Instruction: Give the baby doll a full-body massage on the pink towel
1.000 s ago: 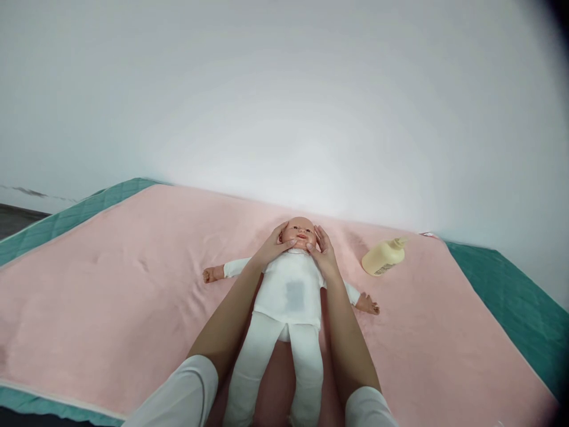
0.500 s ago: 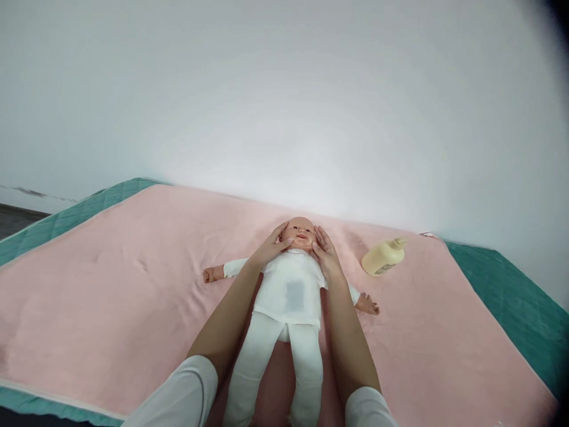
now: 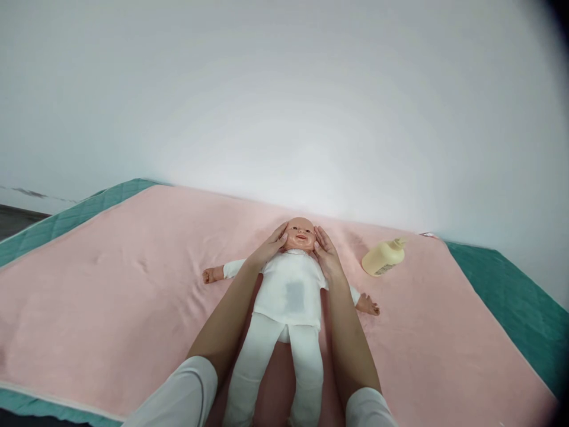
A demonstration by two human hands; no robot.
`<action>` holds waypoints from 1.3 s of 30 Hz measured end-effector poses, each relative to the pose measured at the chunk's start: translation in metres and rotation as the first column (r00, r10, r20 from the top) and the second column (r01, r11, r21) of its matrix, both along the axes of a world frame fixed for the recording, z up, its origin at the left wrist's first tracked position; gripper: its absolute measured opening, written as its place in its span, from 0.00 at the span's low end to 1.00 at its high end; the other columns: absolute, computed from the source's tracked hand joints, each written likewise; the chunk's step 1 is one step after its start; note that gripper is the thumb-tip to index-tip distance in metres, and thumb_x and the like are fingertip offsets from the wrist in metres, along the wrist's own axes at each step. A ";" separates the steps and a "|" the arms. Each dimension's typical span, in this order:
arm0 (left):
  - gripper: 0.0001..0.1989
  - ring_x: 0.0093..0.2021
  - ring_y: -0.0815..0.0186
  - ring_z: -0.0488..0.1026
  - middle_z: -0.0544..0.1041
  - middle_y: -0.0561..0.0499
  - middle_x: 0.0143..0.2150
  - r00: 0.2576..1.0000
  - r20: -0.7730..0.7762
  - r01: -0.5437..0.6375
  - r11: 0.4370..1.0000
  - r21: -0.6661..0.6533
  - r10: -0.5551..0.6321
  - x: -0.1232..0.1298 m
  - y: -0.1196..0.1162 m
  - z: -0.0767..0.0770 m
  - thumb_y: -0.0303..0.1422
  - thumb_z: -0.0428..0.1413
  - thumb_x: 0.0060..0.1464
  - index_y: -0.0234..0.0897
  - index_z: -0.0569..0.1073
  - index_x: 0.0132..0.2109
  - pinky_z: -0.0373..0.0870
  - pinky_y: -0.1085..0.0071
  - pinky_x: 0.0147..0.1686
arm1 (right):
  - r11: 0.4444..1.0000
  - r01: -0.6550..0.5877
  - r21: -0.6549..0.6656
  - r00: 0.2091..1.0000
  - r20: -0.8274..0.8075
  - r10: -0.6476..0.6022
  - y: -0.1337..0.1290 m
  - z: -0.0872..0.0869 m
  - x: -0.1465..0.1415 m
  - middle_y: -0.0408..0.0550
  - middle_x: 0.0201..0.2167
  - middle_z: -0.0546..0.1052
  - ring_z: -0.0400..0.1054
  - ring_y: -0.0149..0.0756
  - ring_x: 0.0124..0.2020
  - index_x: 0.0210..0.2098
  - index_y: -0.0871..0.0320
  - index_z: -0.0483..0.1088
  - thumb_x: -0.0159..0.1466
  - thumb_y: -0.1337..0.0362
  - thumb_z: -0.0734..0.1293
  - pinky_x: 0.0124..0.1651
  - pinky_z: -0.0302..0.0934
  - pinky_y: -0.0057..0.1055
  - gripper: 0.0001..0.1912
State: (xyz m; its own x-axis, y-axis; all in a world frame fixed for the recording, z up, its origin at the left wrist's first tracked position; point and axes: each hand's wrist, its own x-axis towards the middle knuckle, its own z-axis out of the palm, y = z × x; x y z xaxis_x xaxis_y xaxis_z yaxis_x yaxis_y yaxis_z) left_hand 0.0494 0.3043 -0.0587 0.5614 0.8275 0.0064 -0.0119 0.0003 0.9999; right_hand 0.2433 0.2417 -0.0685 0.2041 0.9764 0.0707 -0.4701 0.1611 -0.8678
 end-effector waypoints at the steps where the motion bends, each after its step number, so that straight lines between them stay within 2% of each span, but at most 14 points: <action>1: 0.40 0.71 0.54 0.52 0.51 0.50 0.73 1.000 0.010 0.003 1.000 -0.017 -0.003 0.000 0.000 0.001 0.56 0.48 0.59 0.47 0.46 0.72 0.56 0.57 0.67 | 1.000 0.002 0.007 1.000 0.022 -0.002 0.000 0.000 0.000 0.47 0.70 0.56 0.56 0.47 0.68 0.59 0.47 0.65 0.50 0.56 0.78 0.67 0.56 0.51 0.39; 3: 0.41 0.71 0.54 0.51 0.52 0.50 0.73 1.000 0.003 -0.004 1.000 0.008 0.004 0.000 -0.002 0.005 0.56 0.49 0.59 0.46 0.47 0.72 0.53 0.57 0.68 | 1.000 0.015 0.026 0.994 0.109 -0.018 -0.001 0.000 -0.001 0.46 0.70 0.56 0.53 0.45 0.69 0.61 0.47 0.63 0.52 0.55 0.77 0.69 0.54 0.49 0.39; 6: 0.45 0.72 0.52 0.47 0.49 0.47 0.74 0.998 -0.058 -0.024 0.993 0.116 0.031 0.001 -0.006 0.011 0.54 0.55 0.55 0.42 0.48 0.72 0.49 0.58 0.69 | 0.998 0.056 0.026 0.956 0.285 -0.061 -0.003 0.003 -0.006 0.46 0.71 0.53 0.47 0.44 0.72 0.65 0.47 0.58 0.49 0.56 0.78 0.70 0.50 0.47 0.47; 9: 0.52 0.72 0.49 0.47 0.47 0.43 0.74 0.996 -0.085 -0.007 0.989 0.148 0.020 0.003 -0.010 0.014 0.51 0.61 0.51 0.40 0.44 0.72 0.50 0.55 0.68 | 0.997 0.079 0.005 0.924 0.376 -0.075 -0.004 0.005 -0.011 0.47 0.73 0.48 0.46 0.46 0.72 0.68 0.45 0.51 0.47 0.56 0.79 0.69 0.53 0.47 0.55; 12: 0.55 0.71 0.48 0.50 0.48 0.40 0.73 0.995 -0.093 -0.025 0.986 0.162 0.040 0.007 -0.012 0.011 0.48 0.64 0.48 0.40 0.43 0.72 0.51 0.53 0.68 | 0.996 0.083 0.017 0.914 0.397 -0.083 -0.003 0.005 -0.013 0.48 0.73 0.47 0.46 0.46 0.72 0.69 0.45 0.48 0.48 0.53 0.78 0.68 0.55 0.47 0.55; 19: 0.48 0.71 0.49 0.50 0.51 0.39 0.72 0.988 -0.083 -0.105 0.954 0.282 0.133 0.011 -0.006 0.000 0.46 0.63 0.49 0.37 0.50 0.70 0.52 0.55 0.67 | 0.996 0.087 0.019 0.891 0.445 -0.086 -0.002 0.003 -0.011 0.47 0.72 0.49 0.46 0.45 0.72 0.68 0.47 0.51 0.51 0.54 0.76 0.68 0.55 0.47 0.51; 24: 0.46 0.70 0.50 0.52 0.53 0.40 0.72 0.985 -0.109 -0.096 0.950 0.296 0.133 0.010 -0.006 0.003 0.47 0.61 0.51 0.38 0.50 0.70 0.53 0.55 0.67 | 0.995 0.094 0.034 0.900 0.424 -0.099 0.001 0.000 -0.008 0.49 0.72 0.51 0.48 0.45 0.71 0.67 0.50 0.54 0.51 0.55 0.76 0.69 0.53 0.47 0.49; 33: 0.45 0.69 0.51 0.55 0.55 0.41 0.71 0.991 -0.077 -0.096 0.979 0.181 0.111 0.003 -0.008 0.011 0.50 0.59 0.53 0.36 0.52 0.70 0.57 0.59 0.66 | 0.995 0.082 0.057 0.939 0.331 -0.096 0.004 -0.006 0.001 0.52 0.70 0.56 0.50 0.45 0.70 0.65 0.54 0.59 0.50 0.55 0.77 0.71 0.49 0.46 0.47; 39: 0.42 0.70 0.52 0.53 0.54 0.45 0.72 0.996 -0.030 -0.074 0.985 0.157 0.079 0.000 -0.007 0.012 0.51 0.59 0.54 0.40 0.55 0.70 0.55 0.59 0.66 | 0.999 0.034 0.041 0.981 0.192 -0.041 0.003 -0.008 0.003 0.48 0.70 0.55 0.54 0.47 0.69 0.63 0.51 0.61 0.52 0.55 0.77 0.69 0.54 0.48 0.42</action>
State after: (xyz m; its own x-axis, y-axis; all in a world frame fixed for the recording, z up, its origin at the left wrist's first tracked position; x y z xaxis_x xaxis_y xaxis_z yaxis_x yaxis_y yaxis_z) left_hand 0.0497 0.2976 -0.0468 0.4986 0.8586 0.1191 0.0303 -0.1546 0.9875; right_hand 0.2461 0.2442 -0.0760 0.2196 0.9642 0.1490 -0.2880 0.2100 -0.9343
